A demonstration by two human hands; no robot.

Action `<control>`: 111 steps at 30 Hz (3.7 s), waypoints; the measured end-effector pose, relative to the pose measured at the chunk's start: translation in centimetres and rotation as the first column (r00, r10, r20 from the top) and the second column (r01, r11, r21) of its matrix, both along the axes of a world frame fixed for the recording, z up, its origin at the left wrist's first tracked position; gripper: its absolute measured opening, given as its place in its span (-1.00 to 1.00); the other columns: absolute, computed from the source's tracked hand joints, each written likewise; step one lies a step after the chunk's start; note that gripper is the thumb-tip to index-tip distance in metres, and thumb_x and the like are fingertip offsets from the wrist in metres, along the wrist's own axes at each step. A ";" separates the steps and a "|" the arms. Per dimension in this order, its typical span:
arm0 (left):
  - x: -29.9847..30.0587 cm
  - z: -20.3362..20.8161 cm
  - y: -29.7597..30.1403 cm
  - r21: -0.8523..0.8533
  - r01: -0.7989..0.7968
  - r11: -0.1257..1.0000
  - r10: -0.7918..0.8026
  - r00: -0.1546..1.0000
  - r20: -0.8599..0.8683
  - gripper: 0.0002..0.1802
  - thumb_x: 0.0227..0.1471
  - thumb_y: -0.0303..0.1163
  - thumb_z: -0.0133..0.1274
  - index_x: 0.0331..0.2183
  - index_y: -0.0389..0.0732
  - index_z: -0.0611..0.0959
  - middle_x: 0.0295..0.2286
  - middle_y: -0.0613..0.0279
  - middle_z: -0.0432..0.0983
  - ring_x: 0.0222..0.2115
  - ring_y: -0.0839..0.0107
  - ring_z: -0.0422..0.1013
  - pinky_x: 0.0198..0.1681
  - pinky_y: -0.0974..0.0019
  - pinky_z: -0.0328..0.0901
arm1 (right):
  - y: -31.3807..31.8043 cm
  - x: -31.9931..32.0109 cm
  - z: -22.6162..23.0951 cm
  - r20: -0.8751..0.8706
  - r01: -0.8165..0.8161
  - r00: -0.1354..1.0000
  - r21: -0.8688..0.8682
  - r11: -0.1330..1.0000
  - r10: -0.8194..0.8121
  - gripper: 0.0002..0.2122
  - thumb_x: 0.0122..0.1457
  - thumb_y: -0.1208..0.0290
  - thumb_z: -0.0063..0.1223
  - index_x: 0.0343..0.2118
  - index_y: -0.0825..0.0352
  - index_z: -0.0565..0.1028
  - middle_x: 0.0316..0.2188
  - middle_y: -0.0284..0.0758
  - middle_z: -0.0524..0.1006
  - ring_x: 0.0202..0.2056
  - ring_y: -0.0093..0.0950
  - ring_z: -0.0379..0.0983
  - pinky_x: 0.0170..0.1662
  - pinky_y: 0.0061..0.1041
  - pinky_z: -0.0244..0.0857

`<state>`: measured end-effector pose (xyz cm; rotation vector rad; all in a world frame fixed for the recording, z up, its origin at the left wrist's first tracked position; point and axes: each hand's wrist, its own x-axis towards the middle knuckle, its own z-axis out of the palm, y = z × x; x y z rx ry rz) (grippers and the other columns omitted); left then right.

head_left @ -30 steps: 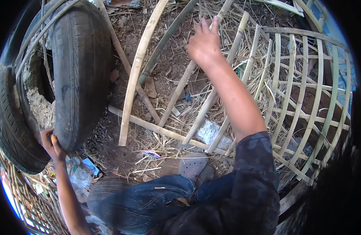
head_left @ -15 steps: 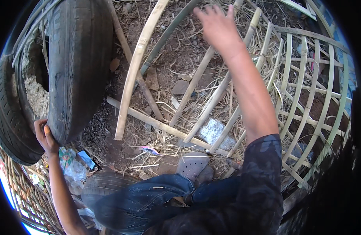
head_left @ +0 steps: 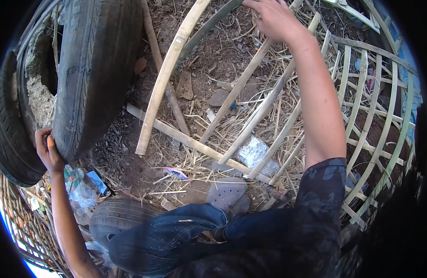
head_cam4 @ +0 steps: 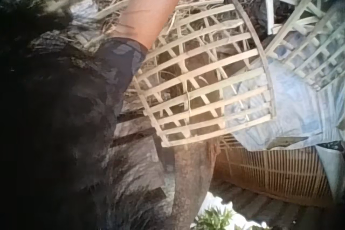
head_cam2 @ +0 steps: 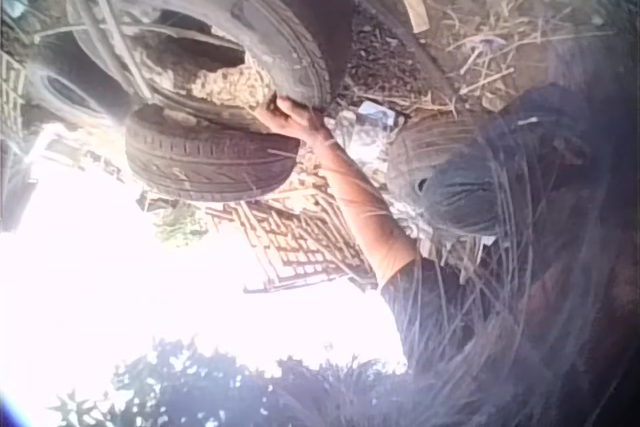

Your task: The person assembles a wooden frame by hammering nails into bamboo strips while sitting on the ground in an outdoor workshop area.

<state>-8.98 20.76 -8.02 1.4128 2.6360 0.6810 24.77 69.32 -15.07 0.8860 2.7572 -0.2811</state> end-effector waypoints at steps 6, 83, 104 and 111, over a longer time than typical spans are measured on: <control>-0.9 -0.4 -0.9 -0.007 -0.010 1.000 0.010 1.000 -0.001 -0.70 0.15 -0.31 -0.17 -0.30 -0.39 0.50 -0.40 0.15 0.40 -0.31 0.37 0.32 -0.13 0.38 0.19 | 0.4 0.0 0.2 0.022 -0.013 1.000 0.088 0.996 0.011 -0.47 0.09 0.52 -0.09 0.20 0.19 0.32 0.27 -0.08 0.17 0.31 -0.19 0.01 0.35 -0.09 -0.14; 1.2 0.4 0.8 0.052 -0.071 0.996 0.077 0.988 -0.132 -0.70 0.04 -0.22 -0.03 -0.41 -0.30 0.55 -0.43 0.08 0.42 -0.32 0.16 0.36 -0.15 0.19 0.21 | -11.8 -8.9 -9.2 0.094 -0.208 -0.629 -0.977 0.050 -0.772 -0.92 0.10 0.62 0.12 -0.32 0.39 0.53 -0.52 -0.35 0.53 -0.58 -0.64 0.42 -0.58 -0.71 0.30; 0.6 0.5 0.5 0.001 -0.070 0.998 0.070 0.995 -0.075 -0.69 0.02 -0.25 -0.09 -0.39 -0.34 0.51 -0.43 0.03 0.40 -0.33 0.14 0.36 -0.16 0.21 0.22 | -18.1 -8.7 -3.2 -0.398 0.173 -0.356 -0.917 0.359 -0.846 -0.39 0.10 0.45 0.14 0.20 0.41 0.16 0.14 -0.08 0.24 0.10 -0.28 0.26 0.12 -0.28 0.19; 1.2 1.5 0.9 0.008 -0.084 0.996 0.085 0.987 -0.136 -0.75 -0.07 -0.27 0.00 -0.42 -0.27 0.53 -0.42 0.07 0.40 -0.31 0.09 0.32 -0.11 0.16 0.15 | -17.9 -7.2 0.7 -0.554 0.113 -0.317 -0.828 0.549 -0.770 -0.57 0.06 0.62 0.10 0.02 0.36 0.28 -0.01 -0.25 0.31 0.01 -0.42 0.29 0.06 -0.48 0.24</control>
